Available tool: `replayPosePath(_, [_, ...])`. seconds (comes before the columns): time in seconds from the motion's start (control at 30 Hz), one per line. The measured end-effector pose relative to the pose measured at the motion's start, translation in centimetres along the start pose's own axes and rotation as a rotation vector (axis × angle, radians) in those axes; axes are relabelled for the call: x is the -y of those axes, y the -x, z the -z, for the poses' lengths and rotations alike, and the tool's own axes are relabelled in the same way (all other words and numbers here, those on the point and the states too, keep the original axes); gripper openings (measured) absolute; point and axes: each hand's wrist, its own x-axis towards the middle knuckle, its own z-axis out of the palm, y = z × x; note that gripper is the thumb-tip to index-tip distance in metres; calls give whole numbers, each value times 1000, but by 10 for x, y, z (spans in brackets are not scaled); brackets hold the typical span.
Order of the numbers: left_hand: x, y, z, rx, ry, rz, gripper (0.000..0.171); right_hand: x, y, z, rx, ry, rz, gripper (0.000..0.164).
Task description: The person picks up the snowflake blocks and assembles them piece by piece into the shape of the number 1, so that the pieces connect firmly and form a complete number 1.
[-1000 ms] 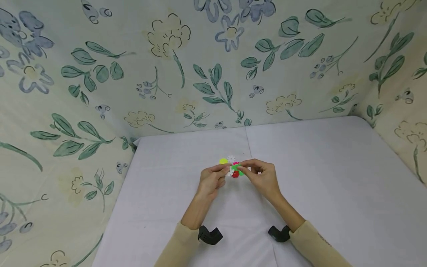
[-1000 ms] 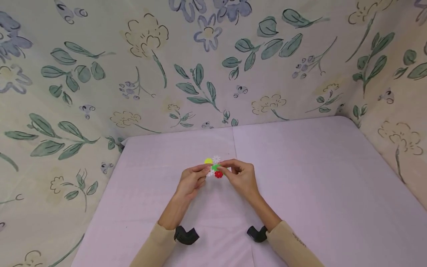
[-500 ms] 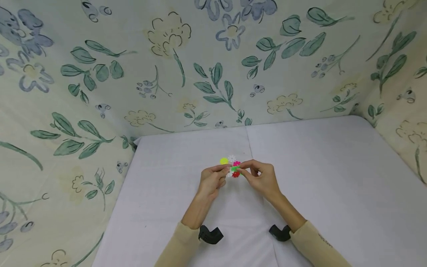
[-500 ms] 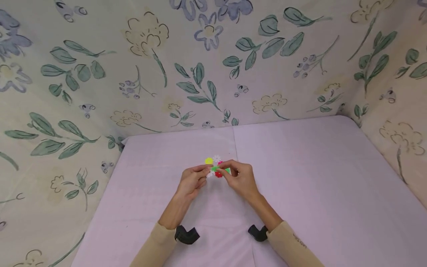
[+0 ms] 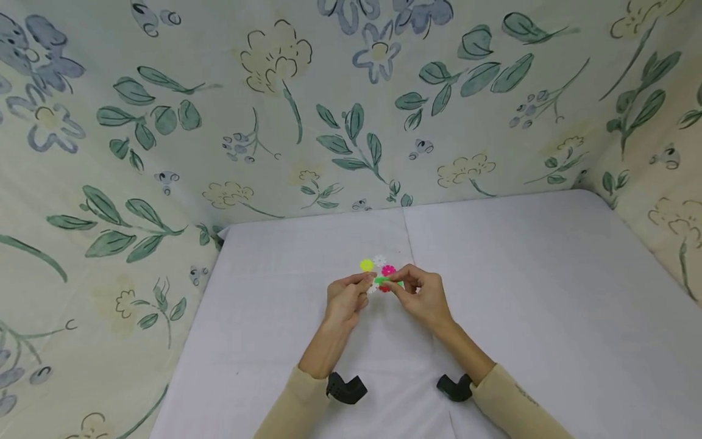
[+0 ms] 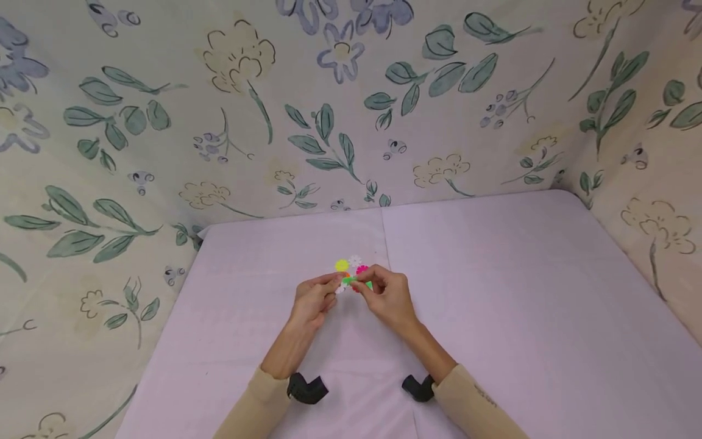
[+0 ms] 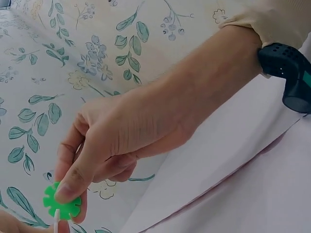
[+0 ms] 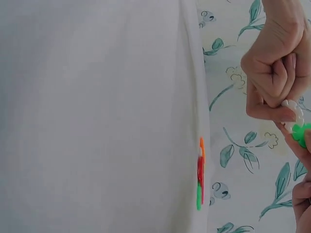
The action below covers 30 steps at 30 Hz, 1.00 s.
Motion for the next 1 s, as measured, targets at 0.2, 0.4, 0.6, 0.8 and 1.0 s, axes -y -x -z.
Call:
replayPosePath(0.2, [3, -1, 6, 37, -42, 26, 20, 2, -6, 10, 147, 59, 22, 18])
replayPosePath(0.4, [5, 0, 5, 31, -32, 33, 20, 0, -2, 6, 120, 34, -35, 18])
replayPosePath(0.6, [6, 0, 1, 12, -1, 9, 25, 1, 0, 2, 57, 25, -70, 18])
replayPosePath(0.8, [10, 1, 2, -9, -32, 53, 15, -1, -3, 8, 151, 24, -15, 18])
replayPosePath(1.0, [11, 1, 1, -39, -25, 33, 12, -4, 1, 1, 102, 22, 59, 18])
